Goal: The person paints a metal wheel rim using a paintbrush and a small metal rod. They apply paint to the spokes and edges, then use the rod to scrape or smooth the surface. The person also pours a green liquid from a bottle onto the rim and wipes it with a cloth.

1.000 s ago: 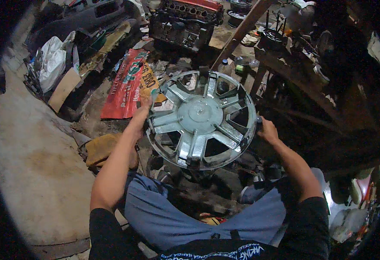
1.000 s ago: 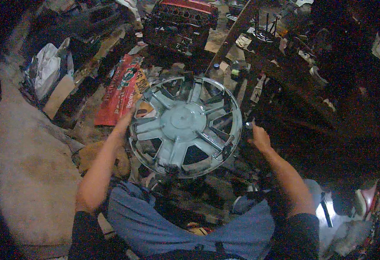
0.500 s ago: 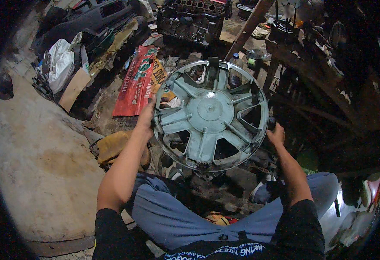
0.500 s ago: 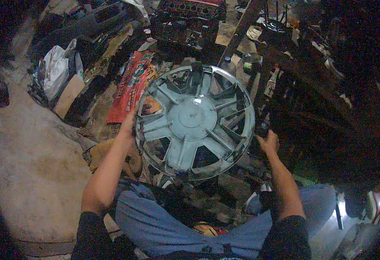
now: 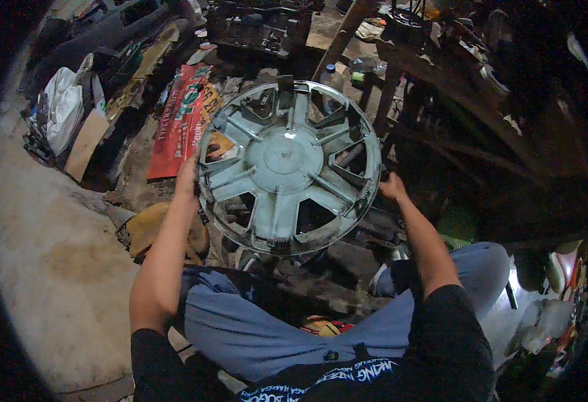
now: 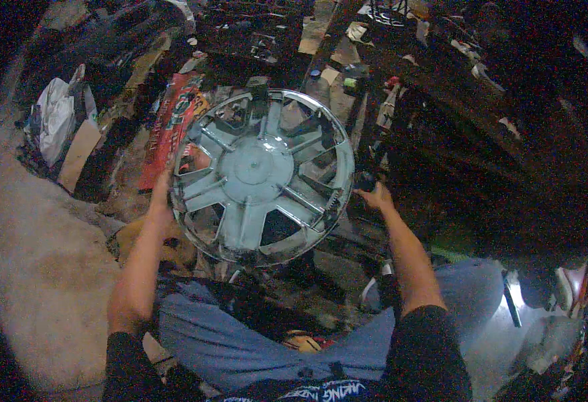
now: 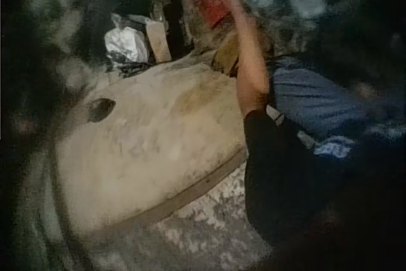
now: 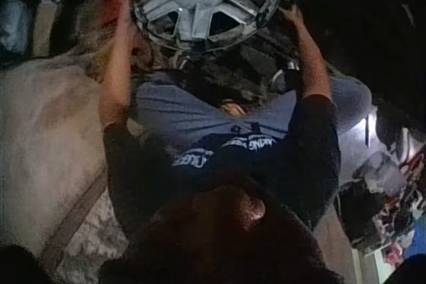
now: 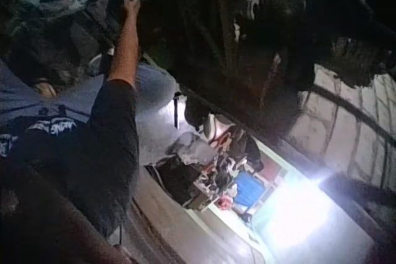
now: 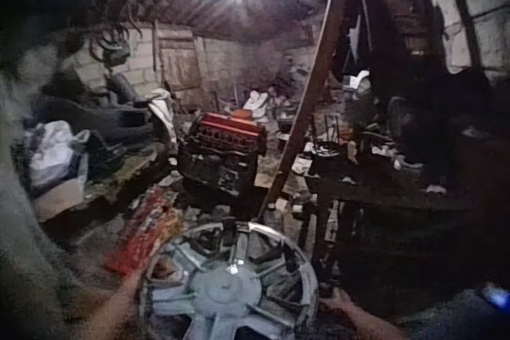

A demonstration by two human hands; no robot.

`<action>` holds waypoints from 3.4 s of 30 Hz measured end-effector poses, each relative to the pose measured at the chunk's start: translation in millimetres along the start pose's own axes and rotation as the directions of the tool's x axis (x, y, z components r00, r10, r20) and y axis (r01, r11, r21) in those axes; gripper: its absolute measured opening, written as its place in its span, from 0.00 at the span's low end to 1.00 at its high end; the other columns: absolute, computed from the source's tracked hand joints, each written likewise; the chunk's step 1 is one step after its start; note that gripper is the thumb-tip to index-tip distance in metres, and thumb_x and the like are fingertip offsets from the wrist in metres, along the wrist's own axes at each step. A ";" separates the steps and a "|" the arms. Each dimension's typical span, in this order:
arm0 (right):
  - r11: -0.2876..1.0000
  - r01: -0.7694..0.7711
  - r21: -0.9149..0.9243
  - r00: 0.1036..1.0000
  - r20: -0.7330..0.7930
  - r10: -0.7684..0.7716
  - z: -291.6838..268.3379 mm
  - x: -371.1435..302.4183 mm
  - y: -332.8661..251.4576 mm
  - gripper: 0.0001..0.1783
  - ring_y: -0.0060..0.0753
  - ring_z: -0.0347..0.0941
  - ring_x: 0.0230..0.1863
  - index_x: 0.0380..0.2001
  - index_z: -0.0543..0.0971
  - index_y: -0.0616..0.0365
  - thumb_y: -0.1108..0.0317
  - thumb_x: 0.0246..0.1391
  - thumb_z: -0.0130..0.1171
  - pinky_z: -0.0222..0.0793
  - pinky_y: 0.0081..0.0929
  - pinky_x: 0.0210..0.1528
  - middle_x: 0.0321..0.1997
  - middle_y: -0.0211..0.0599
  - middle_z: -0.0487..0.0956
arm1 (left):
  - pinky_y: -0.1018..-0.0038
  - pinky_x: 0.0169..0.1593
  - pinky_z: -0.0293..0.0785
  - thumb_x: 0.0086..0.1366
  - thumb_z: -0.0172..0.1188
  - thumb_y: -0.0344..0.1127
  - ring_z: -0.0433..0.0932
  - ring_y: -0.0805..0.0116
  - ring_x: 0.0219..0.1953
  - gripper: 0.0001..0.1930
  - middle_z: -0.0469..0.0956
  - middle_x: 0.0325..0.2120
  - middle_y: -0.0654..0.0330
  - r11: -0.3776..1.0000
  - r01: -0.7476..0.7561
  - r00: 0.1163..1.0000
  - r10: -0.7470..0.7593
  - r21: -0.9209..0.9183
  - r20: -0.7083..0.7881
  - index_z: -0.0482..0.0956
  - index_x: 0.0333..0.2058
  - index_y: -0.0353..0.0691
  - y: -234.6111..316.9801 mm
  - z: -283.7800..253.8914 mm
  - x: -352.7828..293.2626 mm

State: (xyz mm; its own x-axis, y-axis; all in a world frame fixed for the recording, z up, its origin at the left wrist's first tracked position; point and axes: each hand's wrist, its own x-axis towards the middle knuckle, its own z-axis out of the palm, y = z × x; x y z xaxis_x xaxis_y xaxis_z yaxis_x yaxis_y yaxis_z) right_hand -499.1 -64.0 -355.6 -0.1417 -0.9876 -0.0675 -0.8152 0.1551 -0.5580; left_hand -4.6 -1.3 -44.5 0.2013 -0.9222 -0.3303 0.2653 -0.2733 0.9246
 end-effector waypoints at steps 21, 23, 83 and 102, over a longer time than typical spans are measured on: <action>0.504 0.685 -0.526 0.729 0.513 -0.454 24.4 -174.9 31.7 0.10 0.39 0.69 0.43 0.22 0.80 0.50 0.60 0.48 0.54 0.73 0.31 0.29 0.40 0.37 0.71 | 0.72 0.38 0.75 0.64 0.52 0.58 0.78 0.69 0.33 0.26 0.79 0.33 0.62 0.999 0.019 0.999 -0.017 0.045 -0.045 0.77 0.43 0.38 -6.6 -7.7 -1.6; 0.441 0.698 -0.564 0.708 0.450 -0.545 25.5 -180.9 33.1 0.09 0.39 0.67 0.45 0.24 0.80 0.50 0.59 0.48 0.54 0.72 0.32 0.31 0.41 0.38 0.70 | 0.71 0.38 0.75 0.64 0.53 0.57 0.78 0.69 0.33 0.26 0.79 0.33 0.62 0.999 -0.027 0.998 0.029 0.042 -0.050 0.77 0.44 0.37 -8.0 -7.8 -1.6; 0.677 0.663 0.318 0.707 0.031 -0.707 -173.4 -147.4 -392.4 0.17 0.47 0.77 0.41 0.41 0.80 0.56 0.73 0.43 0.64 0.72 0.32 0.43 0.41 0.43 0.78 | 0.71 0.41 0.73 0.70 0.45 0.45 0.77 0.70 0.35 0.19 0.77 0.37 0.59 0.948 -0.046 0.999 0.037 -0.316 -0.034 0.76 0.43 0.33 -46.4 -14.3 15.2; 0.566 0.537 0.625 0.551 0.247 -0.797 -167.1 -150.1 -388.6 0.13 0.25 0.76 0.44 0.42 0.79 0.63 0.77 0.51 0.58 0.70 0.24 0.47 0.44 0.43 0.81 | 0.72 0.36 0.74 0.69 0.48 0.50 0.77 0.69 0.30 0.22 0.79 0.30 0.60 0.975 -0.112 0.987 0.086 -0.191 -0.139 0.79 0.37 0.34 -38.8 -2.2 -1.1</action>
State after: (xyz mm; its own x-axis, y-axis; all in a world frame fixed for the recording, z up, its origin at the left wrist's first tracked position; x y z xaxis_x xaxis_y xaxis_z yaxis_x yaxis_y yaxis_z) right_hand -254.9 27.9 9.6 0.7104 -0.6739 0.2031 -0.1861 -0.4581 -0.8692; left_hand -13.1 10.9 -80.5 0.3528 -0.8950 -0.2731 0.4167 -0.1111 0.9022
